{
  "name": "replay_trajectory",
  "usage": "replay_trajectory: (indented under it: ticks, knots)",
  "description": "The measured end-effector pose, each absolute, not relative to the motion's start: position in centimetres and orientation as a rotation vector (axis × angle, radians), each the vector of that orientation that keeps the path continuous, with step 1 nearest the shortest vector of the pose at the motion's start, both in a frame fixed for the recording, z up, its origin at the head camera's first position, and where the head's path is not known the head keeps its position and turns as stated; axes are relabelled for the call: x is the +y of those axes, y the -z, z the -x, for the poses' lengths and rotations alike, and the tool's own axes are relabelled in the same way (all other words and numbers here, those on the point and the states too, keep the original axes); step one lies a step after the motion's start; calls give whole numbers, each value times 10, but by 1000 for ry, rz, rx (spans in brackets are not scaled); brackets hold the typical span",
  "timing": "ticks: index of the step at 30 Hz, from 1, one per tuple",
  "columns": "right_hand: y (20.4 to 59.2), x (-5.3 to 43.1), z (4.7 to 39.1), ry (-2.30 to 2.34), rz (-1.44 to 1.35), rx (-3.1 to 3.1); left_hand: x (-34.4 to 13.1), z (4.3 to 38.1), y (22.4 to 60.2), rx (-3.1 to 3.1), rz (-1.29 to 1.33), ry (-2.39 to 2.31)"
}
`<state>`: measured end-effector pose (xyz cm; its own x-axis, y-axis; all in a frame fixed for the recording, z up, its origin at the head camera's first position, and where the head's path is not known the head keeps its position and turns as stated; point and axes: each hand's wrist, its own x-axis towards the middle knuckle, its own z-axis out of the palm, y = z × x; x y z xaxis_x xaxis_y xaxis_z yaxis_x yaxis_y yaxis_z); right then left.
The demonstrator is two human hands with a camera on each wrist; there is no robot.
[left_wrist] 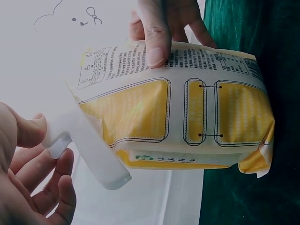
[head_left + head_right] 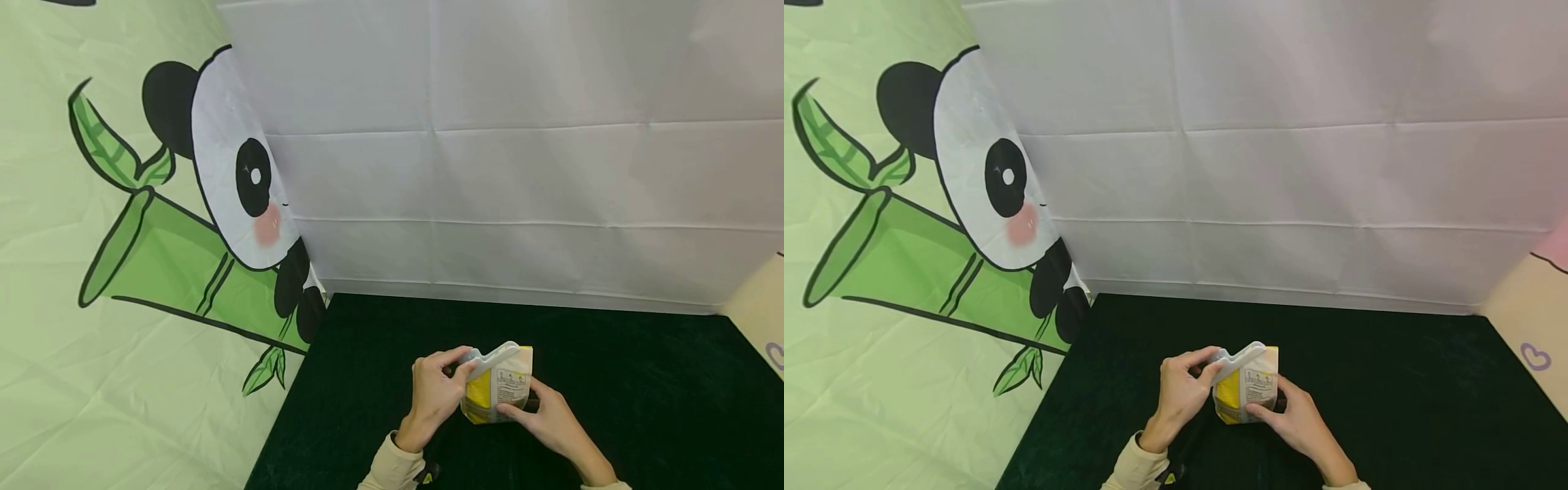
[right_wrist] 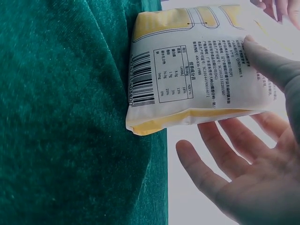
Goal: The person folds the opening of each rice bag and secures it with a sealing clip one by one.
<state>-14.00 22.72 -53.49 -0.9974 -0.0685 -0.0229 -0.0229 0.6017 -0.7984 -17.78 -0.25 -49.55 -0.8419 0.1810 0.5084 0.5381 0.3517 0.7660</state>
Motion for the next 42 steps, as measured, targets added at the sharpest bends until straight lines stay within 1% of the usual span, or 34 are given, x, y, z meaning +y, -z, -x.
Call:
replay_trajectory:
  ticks: [13, 42]
  knots:
    - [536, 226, 140, 1384, 75, 2766, 1, 177, 491, -2271, 644, 1492]
    - [543, 226, 141, 1422, 94, 2801, -7, 186, 505, -2314, 740, 1517]
